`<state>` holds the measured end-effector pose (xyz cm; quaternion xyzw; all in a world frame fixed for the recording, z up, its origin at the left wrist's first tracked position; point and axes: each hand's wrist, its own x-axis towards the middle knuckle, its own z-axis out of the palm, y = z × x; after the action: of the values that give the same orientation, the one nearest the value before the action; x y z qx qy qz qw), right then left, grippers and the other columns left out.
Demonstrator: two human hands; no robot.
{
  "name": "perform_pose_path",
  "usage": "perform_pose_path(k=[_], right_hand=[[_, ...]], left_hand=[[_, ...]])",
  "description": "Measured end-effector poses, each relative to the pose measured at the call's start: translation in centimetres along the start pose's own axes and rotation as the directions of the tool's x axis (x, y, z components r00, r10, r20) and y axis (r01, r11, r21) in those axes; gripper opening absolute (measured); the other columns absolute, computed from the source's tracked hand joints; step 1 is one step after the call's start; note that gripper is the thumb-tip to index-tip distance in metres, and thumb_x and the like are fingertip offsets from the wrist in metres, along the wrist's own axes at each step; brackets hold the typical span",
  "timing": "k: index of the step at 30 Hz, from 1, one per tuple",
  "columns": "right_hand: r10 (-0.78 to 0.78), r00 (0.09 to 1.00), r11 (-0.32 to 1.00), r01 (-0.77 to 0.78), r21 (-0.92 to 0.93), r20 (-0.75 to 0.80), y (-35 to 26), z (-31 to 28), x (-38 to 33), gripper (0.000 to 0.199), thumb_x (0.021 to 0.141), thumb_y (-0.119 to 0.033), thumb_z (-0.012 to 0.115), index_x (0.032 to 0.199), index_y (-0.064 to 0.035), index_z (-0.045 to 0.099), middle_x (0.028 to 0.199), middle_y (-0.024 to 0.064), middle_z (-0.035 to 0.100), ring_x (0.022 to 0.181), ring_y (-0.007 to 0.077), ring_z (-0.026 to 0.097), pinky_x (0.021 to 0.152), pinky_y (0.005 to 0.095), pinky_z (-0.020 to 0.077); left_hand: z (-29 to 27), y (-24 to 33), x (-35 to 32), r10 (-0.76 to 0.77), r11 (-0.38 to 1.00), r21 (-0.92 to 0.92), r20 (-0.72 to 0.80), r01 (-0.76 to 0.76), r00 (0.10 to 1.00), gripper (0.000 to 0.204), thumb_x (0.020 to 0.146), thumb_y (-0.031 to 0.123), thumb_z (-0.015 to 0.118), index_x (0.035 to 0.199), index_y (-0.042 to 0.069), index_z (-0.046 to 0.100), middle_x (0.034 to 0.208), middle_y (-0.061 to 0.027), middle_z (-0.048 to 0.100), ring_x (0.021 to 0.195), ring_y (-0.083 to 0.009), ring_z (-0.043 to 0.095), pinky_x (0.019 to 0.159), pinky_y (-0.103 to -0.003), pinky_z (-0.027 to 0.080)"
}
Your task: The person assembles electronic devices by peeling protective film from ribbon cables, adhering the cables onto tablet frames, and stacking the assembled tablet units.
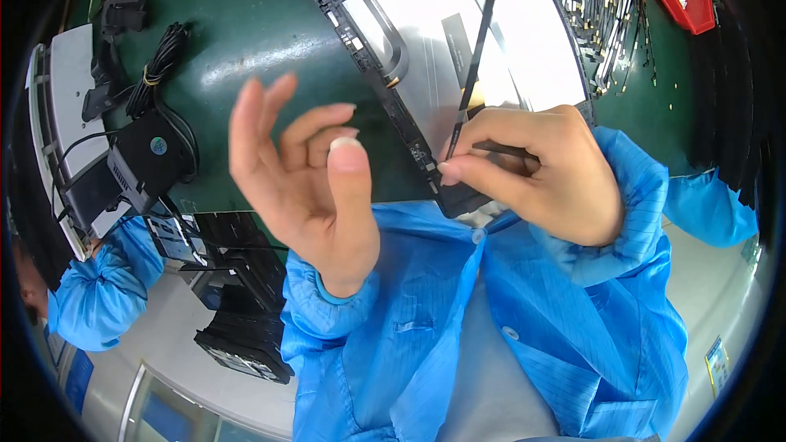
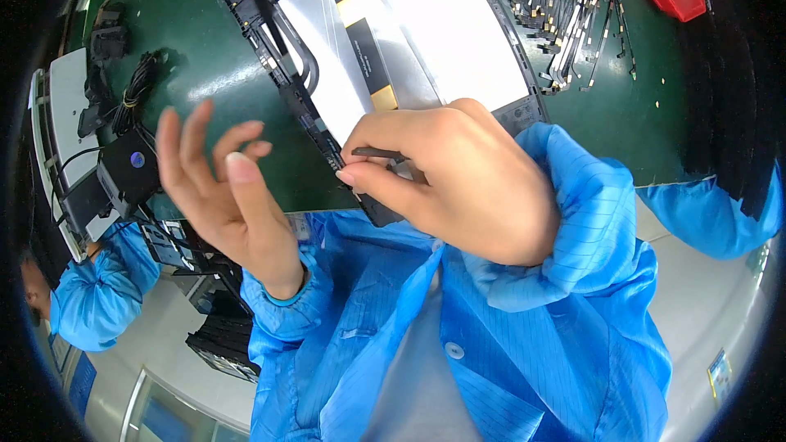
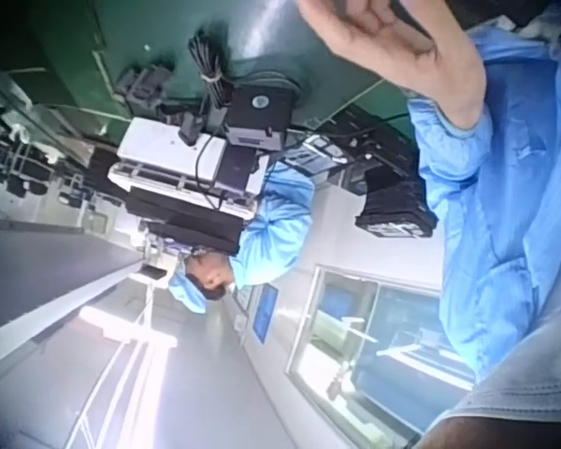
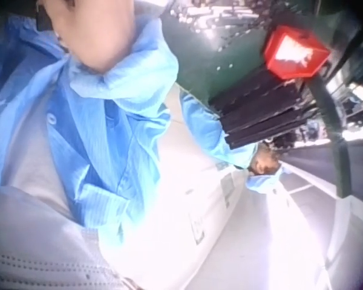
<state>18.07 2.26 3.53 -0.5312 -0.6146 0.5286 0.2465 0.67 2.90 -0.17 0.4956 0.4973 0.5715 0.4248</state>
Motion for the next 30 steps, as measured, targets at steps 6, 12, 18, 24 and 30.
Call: perform_pose_path(k=[6,12,18,24,30], right_hand=[[-0.094,0.979,0.982,0.062,-0.179,-0.178,0.5,1.4,0.0,0.010,0.078,-0.001,0.065,0.082,0.0040,0.058,0.076,0.0115,0.059,0.059,0.0169,0.059,0.050,0.0240,0.0446],[-0.119,0.968,0.970,0.066,-0.233,-0.220,0.5,1.5,0.1,0.009,0.077,0.001,0.062,0.082,0.0046,0.055,0.078,0.0126,0.056,0.058,0.0228,0.058,0.051,0.0271,0.0457],[-0.145,0.975,0.952,0.091,-0.291,-0.171,0.7,1.1,0.0,0.011,0.073,0.000,0.062,0.081,0.0035,0.055,0.079,0.0140,0.056,0.064,0.0283,0.058,0.056,0.0317,0.0469],[-0.165,0.981,0.936,0.124,-0.330,-0.099,0.5,1.0,0.0,0.013,0.071,0.000,0.063,0.082,0.0022,0.056,0.080,0.0149,0.054,0.068,0.0340,0.056,0.061,0.0366,0.0467],[-0.177,0.981,0.916,0.134,-0.378,-0.082,0.6,1.2,0.1,0.014,0.070,0.000,0.061,0.083,0.0015,0.056,0.083,0.0148,0.054,0.072,0.0337,0.055,0.062,0.0372,0.0466]], left_hand=[[-0.5,-1.0,-3.2,-0.243,0.966,-0.046,0.154,0.253,0.958,0.037,0.084,-0.003,0.055,0.121,-0.003,0.045,0.125,-0.0135,0.043,0.101,-0.0180,0.053,0.085,-0.027,0.046],[0.2,-1.4,-3.1,-0.210,0.976,-0.018,0.175,0.216,0.962,0.038,0.080,-0.005,0.060,0.117,-0.001,0.050,0.123,-0.0126,0.041,0.101,-0.0166,0.051,0.084,-0.027,0.047],[0.3,-1.2,-2.9,-0.225,0.974,0.076,0.199,0.213,0.954,0.037,0.080,-0.003,0.062,0.115,-0.001,0.052,0.123,-0.0125,0.041,0.098,-0.0160,0.051,0.083,-0.026,0.047],[0.0,-1.2,-2.9,-0.221,0.975,0.054,0.182,0.215,0.958,0.030,0.086,-0.001,0.054,0.116,-0.001,0.051,0.124,-0.0122,0.041,0.097,-0.0141,0.051,0.084,-0.025,0.046],[0.0,-1.4,-3.0,-0.210,0.978,0.039,0.181,0.207,0.961,0.030,0.086,-0.001,0.054,0.116,-0.003,0.051,0.124,-0.0130,0.042,0.098,-0.0143,0.051,0.083,-0.025,0.046]])
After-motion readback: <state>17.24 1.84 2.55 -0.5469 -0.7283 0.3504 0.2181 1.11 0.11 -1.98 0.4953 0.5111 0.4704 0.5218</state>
